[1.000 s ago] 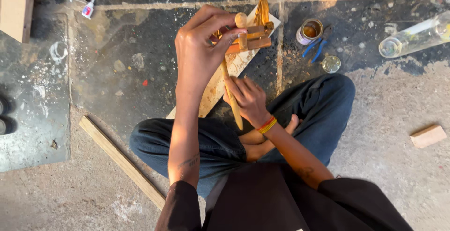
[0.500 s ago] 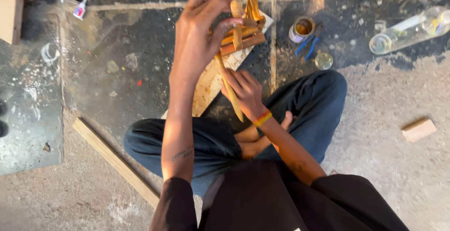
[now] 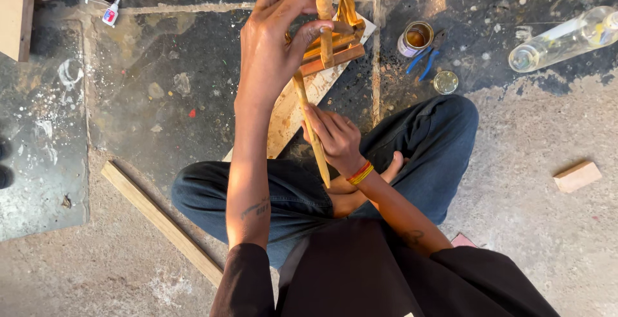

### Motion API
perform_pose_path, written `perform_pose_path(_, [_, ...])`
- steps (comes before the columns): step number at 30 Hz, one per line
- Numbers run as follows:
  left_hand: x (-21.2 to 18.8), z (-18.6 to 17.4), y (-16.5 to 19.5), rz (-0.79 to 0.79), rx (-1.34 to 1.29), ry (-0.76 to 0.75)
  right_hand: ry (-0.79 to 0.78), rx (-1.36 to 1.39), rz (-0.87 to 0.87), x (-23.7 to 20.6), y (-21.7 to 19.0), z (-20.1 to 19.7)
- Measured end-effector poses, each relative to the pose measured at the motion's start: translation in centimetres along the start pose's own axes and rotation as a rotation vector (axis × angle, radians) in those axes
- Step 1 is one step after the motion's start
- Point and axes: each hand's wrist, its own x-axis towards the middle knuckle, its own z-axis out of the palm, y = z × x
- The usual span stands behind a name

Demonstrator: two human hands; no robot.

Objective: The person sits on the floor and applies a brown finish to a small wooden chair using a paintbrush. They repeatedly dip the brush into a can of finish and coat the chair's legs, seat, and backrest, rotating the chair to reach all sides.

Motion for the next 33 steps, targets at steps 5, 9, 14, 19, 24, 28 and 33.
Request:
perform_pose_path(5, [-0.2, 0.0, 0.1, 0.007, -0.012, 0.006, -0.040, -0.029, 0.020, 0.5, 0.2, 1.0])
perform_pose_path(9, [0.0, -0.1, 0.2, 0.016, -0.005, 0.012, 0.040, 0.024, 0.010, 1.3, -0.2, 0.6])
perform_pose_path(14, [0.0, -0.1, 0.2, 0.000, -0.038, 0.012, 0.033, -0.002, 0.044, 1.9, -1.2, -0.4])
perform_pose_path(19, [-0.1, -0.2, 0.2, 0.005, -0.032, -0.001, 0.070, 0.027, 0.039, 2.4, -1.2, -0.3])
perform_pose_path(24, [0.1, 0.1, 0.2, -0.007, -0.020, 0.008, -0.002, 0.027, 0.069, 2.4, -1.3, -0.3])
perform_pose_path(28, [0.1, 0.0, 0.1, -0.016, -0.047, 0.008, -0.020, 0.047, 0.079, 2.3, -1.3, 0.0])
perform_pose_path(33, [0.2, -0.2, 0.2, -0.017, -0.037, -0.001, 0.032, 0.051, 0.085, 1.5, -0.5, 0.4])
